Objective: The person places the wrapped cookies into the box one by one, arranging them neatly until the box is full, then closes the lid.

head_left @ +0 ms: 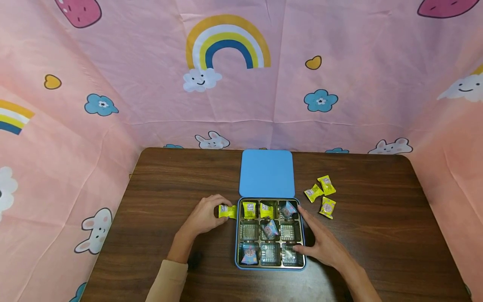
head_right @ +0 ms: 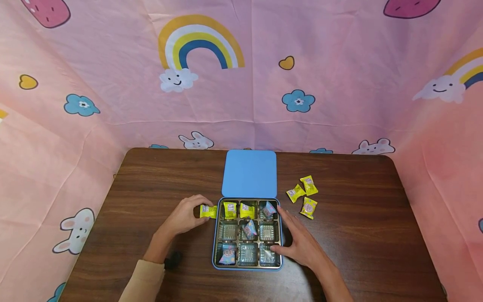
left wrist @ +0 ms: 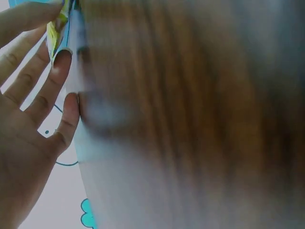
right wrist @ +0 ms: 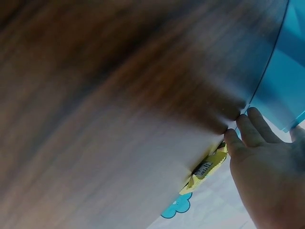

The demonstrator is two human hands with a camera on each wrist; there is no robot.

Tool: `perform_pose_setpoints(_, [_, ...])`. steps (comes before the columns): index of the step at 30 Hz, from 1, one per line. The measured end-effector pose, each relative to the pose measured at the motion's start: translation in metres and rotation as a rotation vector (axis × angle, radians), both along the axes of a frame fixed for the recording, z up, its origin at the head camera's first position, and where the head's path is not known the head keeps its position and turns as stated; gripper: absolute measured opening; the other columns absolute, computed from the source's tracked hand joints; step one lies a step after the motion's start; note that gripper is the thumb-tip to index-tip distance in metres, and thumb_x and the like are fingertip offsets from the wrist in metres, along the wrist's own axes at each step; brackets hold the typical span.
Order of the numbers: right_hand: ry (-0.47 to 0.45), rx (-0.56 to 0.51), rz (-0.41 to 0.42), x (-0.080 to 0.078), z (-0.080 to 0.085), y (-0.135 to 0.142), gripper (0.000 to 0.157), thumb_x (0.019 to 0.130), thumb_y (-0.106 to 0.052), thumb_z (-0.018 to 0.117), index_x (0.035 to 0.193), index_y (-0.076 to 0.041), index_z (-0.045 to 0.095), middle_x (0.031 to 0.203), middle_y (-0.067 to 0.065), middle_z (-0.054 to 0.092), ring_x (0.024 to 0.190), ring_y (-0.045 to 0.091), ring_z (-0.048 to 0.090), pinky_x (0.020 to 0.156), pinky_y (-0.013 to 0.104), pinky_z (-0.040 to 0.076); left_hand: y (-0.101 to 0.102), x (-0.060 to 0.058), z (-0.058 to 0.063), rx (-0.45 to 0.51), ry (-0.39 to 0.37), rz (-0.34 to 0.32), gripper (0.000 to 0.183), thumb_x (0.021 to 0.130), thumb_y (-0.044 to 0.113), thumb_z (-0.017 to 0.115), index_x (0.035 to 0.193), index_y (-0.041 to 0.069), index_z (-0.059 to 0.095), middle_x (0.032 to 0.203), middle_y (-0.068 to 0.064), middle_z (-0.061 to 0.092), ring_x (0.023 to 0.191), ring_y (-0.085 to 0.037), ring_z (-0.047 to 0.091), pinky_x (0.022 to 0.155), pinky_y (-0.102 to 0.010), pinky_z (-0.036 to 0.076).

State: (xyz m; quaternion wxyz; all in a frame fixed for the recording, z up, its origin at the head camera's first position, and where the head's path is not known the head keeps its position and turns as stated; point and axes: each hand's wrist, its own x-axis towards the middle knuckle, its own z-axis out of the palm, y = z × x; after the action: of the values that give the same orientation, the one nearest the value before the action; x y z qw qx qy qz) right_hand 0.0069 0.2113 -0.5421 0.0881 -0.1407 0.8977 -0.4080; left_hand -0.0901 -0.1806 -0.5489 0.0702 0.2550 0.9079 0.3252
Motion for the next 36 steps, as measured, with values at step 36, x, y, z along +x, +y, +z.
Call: perform_pose_setpoints(36, [0.011,-0.006,-0.005,0.001,0.001,-0.001,0.112,0.075,-0.041,0.087,0.161,-0.030,0.016,0.159,0.017,0.031,0.140,0.044,0.035,0.101,0.070,0.036,-0.002,0.006,0.040,0.186,0.038,0.076,0.046,0.076,0.012,0.087,0.117,0.020,0.069,0.111,0.012,0.065,0.098,-0.011,0.056,0.084,-0.046,0.054])
